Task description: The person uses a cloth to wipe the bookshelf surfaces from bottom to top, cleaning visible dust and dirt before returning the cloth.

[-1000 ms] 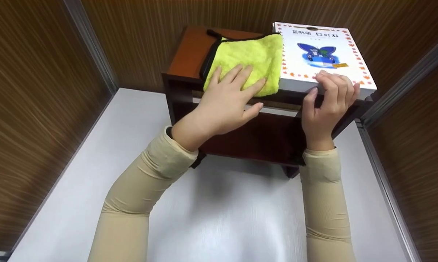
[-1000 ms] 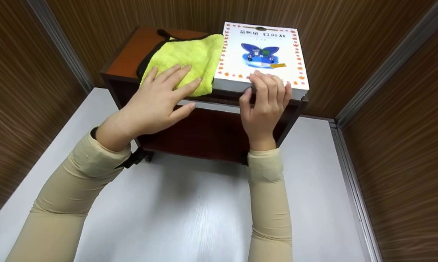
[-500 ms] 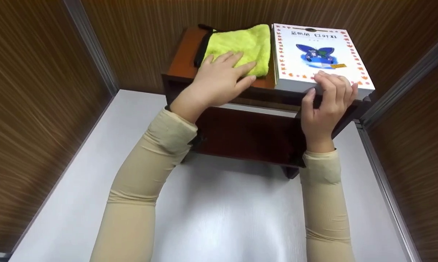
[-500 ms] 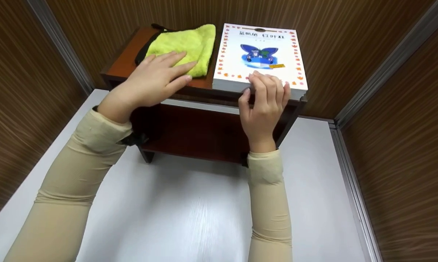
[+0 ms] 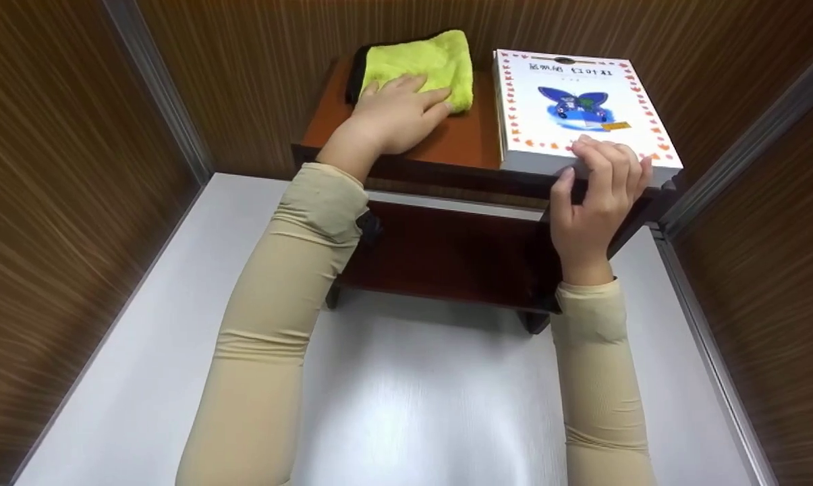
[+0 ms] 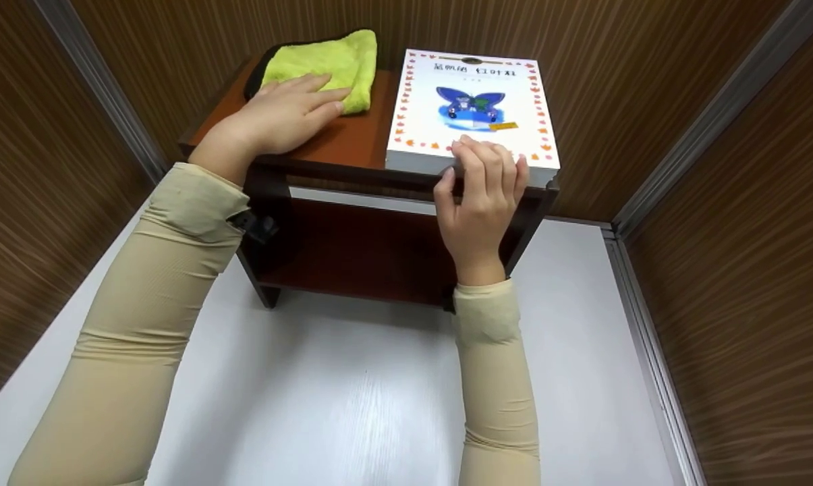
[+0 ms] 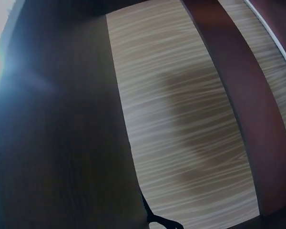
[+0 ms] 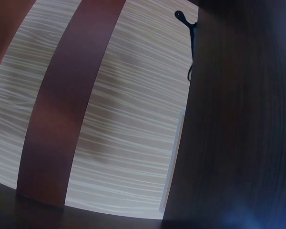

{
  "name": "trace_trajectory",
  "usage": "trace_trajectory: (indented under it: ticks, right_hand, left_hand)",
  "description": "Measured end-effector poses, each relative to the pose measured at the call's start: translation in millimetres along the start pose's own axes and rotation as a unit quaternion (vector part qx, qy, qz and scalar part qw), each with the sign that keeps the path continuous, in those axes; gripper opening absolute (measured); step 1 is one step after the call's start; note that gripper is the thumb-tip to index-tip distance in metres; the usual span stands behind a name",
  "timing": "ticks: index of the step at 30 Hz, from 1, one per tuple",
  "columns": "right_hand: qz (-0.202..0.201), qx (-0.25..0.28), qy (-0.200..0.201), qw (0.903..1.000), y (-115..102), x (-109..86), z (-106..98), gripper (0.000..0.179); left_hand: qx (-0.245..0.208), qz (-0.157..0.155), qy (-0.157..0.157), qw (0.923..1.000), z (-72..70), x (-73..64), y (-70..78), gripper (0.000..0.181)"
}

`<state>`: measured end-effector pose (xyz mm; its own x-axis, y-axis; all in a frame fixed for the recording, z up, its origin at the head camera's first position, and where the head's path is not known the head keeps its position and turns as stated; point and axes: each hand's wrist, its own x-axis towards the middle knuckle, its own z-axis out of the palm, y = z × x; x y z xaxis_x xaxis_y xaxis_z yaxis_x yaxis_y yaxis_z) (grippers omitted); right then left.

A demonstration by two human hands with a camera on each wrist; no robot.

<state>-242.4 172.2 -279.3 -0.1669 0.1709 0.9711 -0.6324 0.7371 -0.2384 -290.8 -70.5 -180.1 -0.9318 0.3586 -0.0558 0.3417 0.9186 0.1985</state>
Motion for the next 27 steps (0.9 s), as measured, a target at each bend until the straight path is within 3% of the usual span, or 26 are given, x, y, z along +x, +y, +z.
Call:
trace_trajectory:
  ticks: [8, 14, 20, 27]
  right_hand:
    - [-0.001, 0.018, -0.005, 0.9998, -21, 6.3, -3, 0.022]
    - [0.0, 0.01, -0.002, 0.9999, -10, 2.8, -2, 0.023]
    - [-0.005, 0.005, -0.009, 0.9999, 3, -2.7, 2, 0.024]
    - [0.0, -0.002, -0.007, 1.0, 4, -1.3, 0, 0.024]
  left_hand:
    - [0.022, -0.029, 0.015, 0.9992, 1.4, 7.9, -5.1, 0.053]
    - [0.022, -0.043, 0.029, 0.9984, 3.7, 11.3, -3.0, 0.053]
    - [0.011, -0.088, 0.111, 0.9899, 8.3, 7.4, -3.7, 0.053]
    - [0.028, -0.083, 0.221, 0.9714, 10.7, 4.6, 0.6, 0.051]
